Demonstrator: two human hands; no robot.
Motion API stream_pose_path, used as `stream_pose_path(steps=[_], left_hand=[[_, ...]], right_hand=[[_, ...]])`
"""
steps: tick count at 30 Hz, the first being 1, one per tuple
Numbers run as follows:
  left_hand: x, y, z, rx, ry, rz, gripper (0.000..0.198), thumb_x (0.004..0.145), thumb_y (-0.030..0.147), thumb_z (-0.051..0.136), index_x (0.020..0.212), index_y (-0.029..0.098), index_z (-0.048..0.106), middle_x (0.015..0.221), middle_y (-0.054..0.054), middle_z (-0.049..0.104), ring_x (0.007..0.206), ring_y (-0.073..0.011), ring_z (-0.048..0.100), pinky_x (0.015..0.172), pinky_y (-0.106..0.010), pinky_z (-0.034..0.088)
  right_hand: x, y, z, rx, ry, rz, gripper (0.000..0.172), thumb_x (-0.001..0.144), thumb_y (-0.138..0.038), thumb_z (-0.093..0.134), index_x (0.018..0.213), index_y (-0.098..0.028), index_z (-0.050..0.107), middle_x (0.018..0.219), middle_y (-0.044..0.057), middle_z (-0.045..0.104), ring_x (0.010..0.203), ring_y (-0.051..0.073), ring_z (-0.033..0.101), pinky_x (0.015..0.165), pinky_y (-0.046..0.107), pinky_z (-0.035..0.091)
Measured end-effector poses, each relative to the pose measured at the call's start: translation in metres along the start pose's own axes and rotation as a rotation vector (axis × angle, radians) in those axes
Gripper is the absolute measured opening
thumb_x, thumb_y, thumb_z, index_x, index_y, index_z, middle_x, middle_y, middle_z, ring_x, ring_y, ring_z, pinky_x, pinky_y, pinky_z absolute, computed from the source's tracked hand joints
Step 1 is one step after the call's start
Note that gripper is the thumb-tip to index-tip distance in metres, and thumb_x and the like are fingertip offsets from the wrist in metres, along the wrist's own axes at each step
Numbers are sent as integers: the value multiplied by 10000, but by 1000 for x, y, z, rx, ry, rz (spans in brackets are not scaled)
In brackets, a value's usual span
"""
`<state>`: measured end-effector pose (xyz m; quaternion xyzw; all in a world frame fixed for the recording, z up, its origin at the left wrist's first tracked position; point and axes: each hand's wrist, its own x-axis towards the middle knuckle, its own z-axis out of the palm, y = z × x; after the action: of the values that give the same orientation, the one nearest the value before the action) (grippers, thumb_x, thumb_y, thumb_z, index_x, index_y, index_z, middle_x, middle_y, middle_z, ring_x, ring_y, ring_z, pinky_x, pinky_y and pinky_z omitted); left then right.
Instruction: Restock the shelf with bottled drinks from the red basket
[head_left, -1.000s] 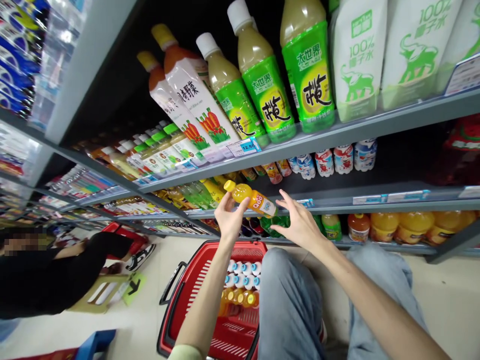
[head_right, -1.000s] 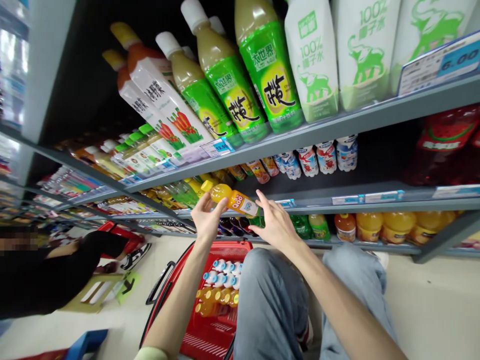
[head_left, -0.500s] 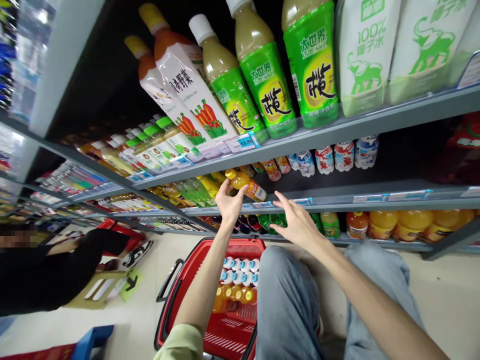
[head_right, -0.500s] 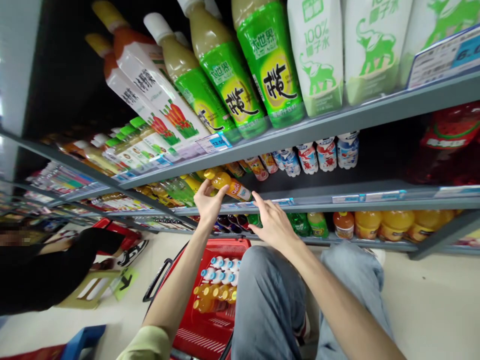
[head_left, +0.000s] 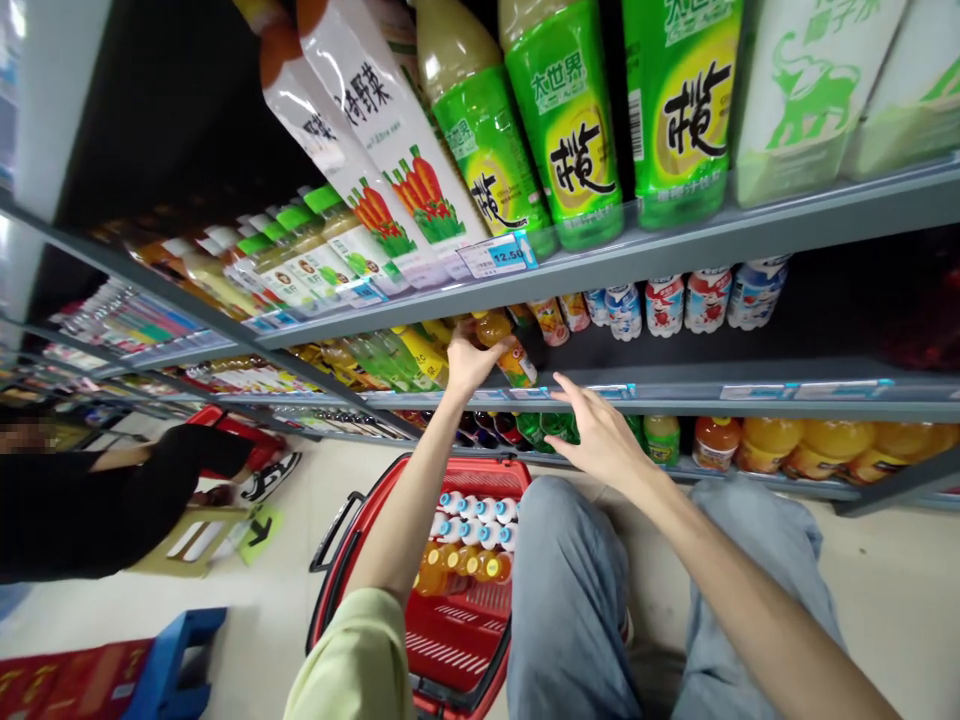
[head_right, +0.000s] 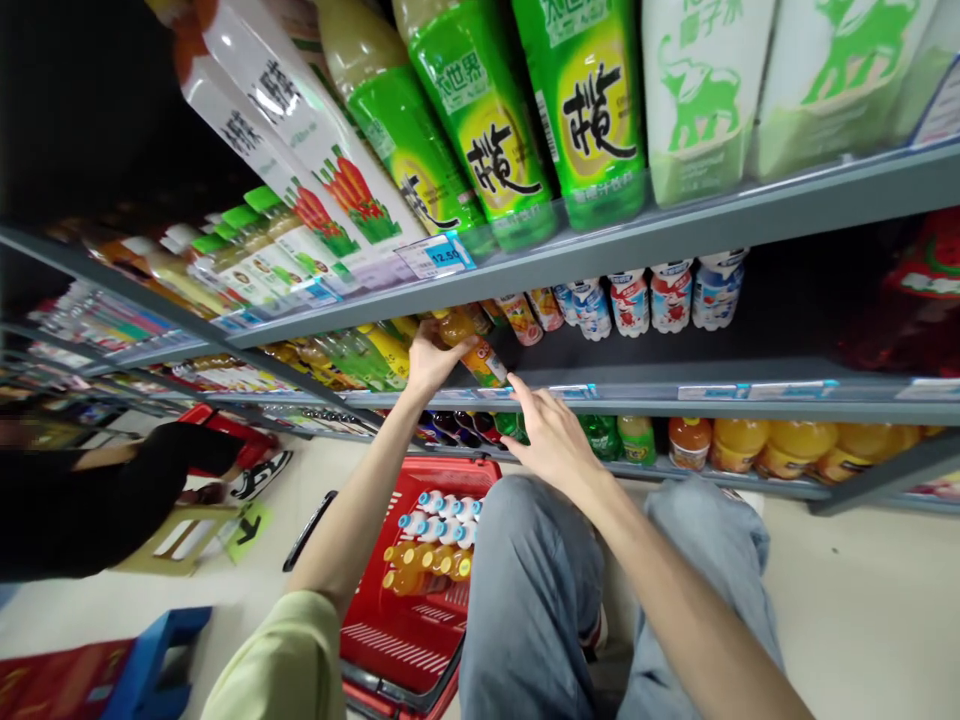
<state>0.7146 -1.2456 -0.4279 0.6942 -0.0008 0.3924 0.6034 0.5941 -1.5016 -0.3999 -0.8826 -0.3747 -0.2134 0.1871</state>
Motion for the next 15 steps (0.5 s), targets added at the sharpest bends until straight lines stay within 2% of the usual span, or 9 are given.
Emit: stream_pose_path(steps=[3,5,7,12,15], left_hand=[[-6,-10,-1,-227,-300,-87,822,565,363,917,1265,154,542,1267,-150,711,1140,-280,710,1050,-450,566],[-12,-15,-2,-319,-375,-145,860,549,311,913,1292,139,516,1279,-168,709,1136,-275,715,1052,-447,564],[-16,-18,0,-304,-307,-167,882,559,278,911,1327,138,501,1289,-173,707,1142,-269,714,1047,-440,564],[-21,-17,10,-17,-68,-168,785,606,318,925,1273,162,541,1215,-129,736,1104,-260,725,1002,-390,570],[-25,-16,16,105,-10,-167,747,624,383,925,1226,149,548,1180,-140,738,1077,-281,730,972,-390,572]], right_hand=[[-2,-1,-1,-16,-29,-9,897,871,-216,753,1626,-218,269,1399,132,653,1297,316,610,1107,507,519],[-3,-2,-3,-25,-45,-16,863,882,-195,722,1622,-219,280,1397,128,652,1282,312,617,1096,497,527],[-4,-3,-4,-33,-57,-22,840,888,-180,692,1622,-228,286,1390,124,653,1271,310,623,1092,502,529],[-3,-3,-3,-41,-76,-21,814,898,-192,671,1618,-228,293,1396,130,646,1271,309,626,1092,508,526],[-3,-3,-2,-48,-86,-16,797,904,-205,670,1612,-218,303,1406,137,638,1281,310,620,1093,501,526]])
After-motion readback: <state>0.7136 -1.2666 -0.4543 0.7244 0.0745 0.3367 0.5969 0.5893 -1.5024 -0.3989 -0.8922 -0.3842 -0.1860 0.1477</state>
